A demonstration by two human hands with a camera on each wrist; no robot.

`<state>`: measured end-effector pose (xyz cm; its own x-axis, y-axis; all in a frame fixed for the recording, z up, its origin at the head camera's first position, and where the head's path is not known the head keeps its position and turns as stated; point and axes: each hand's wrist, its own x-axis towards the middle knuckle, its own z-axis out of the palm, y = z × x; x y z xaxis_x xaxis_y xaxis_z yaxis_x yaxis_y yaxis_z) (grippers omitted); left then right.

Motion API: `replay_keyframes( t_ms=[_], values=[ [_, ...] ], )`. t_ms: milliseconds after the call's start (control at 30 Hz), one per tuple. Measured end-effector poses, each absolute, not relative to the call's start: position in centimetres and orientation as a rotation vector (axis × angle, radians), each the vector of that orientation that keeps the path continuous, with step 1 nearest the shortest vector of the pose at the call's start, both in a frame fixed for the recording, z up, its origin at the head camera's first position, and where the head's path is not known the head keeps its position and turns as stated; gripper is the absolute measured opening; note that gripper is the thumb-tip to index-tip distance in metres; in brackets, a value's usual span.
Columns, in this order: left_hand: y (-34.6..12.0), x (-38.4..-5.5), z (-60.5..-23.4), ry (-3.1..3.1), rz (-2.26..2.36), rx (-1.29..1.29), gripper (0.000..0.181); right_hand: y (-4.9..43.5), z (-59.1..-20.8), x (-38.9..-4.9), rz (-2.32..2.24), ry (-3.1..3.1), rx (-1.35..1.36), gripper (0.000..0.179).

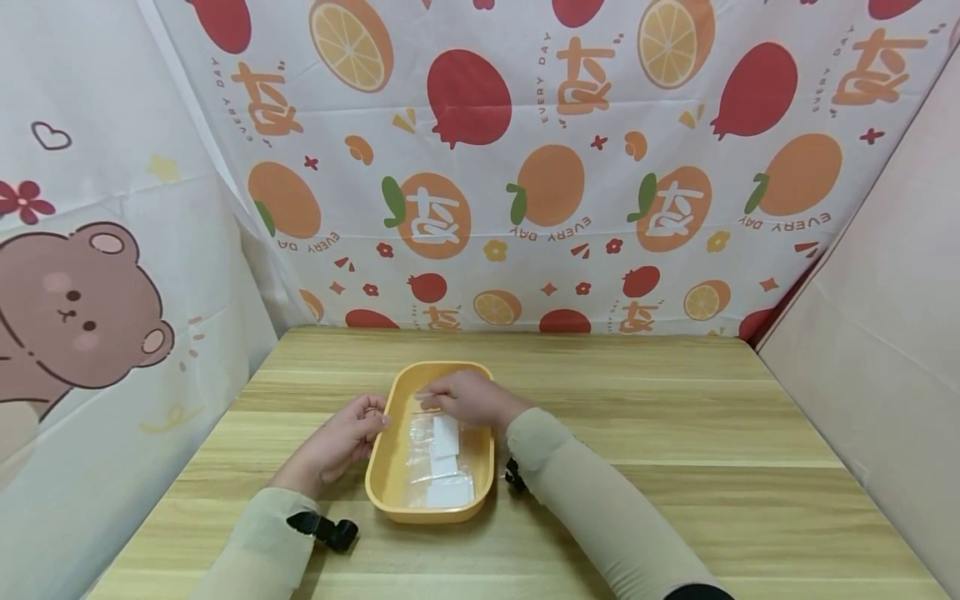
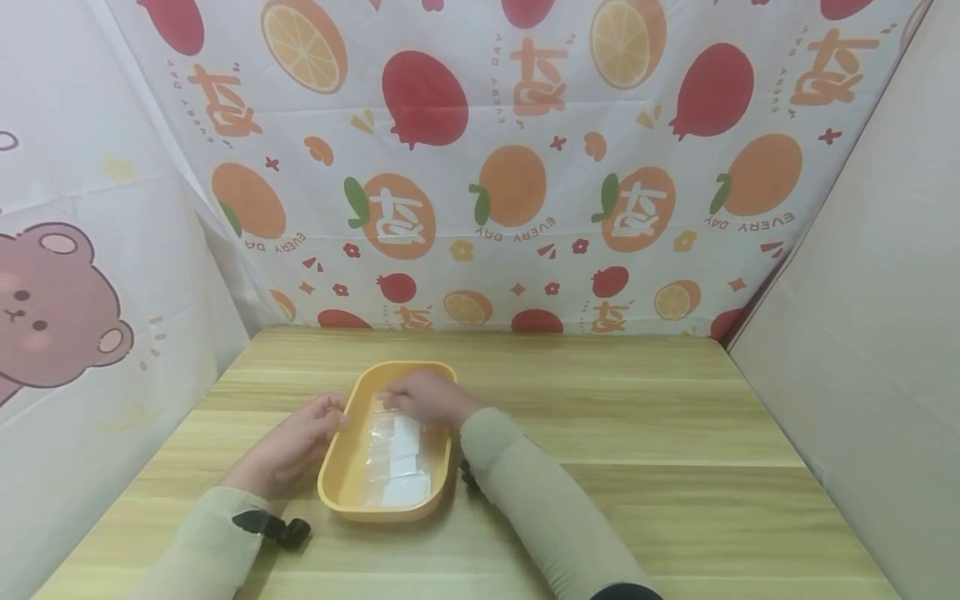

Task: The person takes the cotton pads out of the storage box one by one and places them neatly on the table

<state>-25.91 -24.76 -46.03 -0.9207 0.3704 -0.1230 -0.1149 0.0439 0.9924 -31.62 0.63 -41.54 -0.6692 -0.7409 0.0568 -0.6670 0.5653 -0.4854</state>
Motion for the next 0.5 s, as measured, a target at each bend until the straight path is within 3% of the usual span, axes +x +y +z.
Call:
replay_keyframes(
  t_ms=[500],
  values=[
    [-24.7,-25.8,-46.0,1.989,1.936,0.271,0.036,1.7,-39.6,-31.2,-0.995,2.364,-1.067,0.038]
  ],
)
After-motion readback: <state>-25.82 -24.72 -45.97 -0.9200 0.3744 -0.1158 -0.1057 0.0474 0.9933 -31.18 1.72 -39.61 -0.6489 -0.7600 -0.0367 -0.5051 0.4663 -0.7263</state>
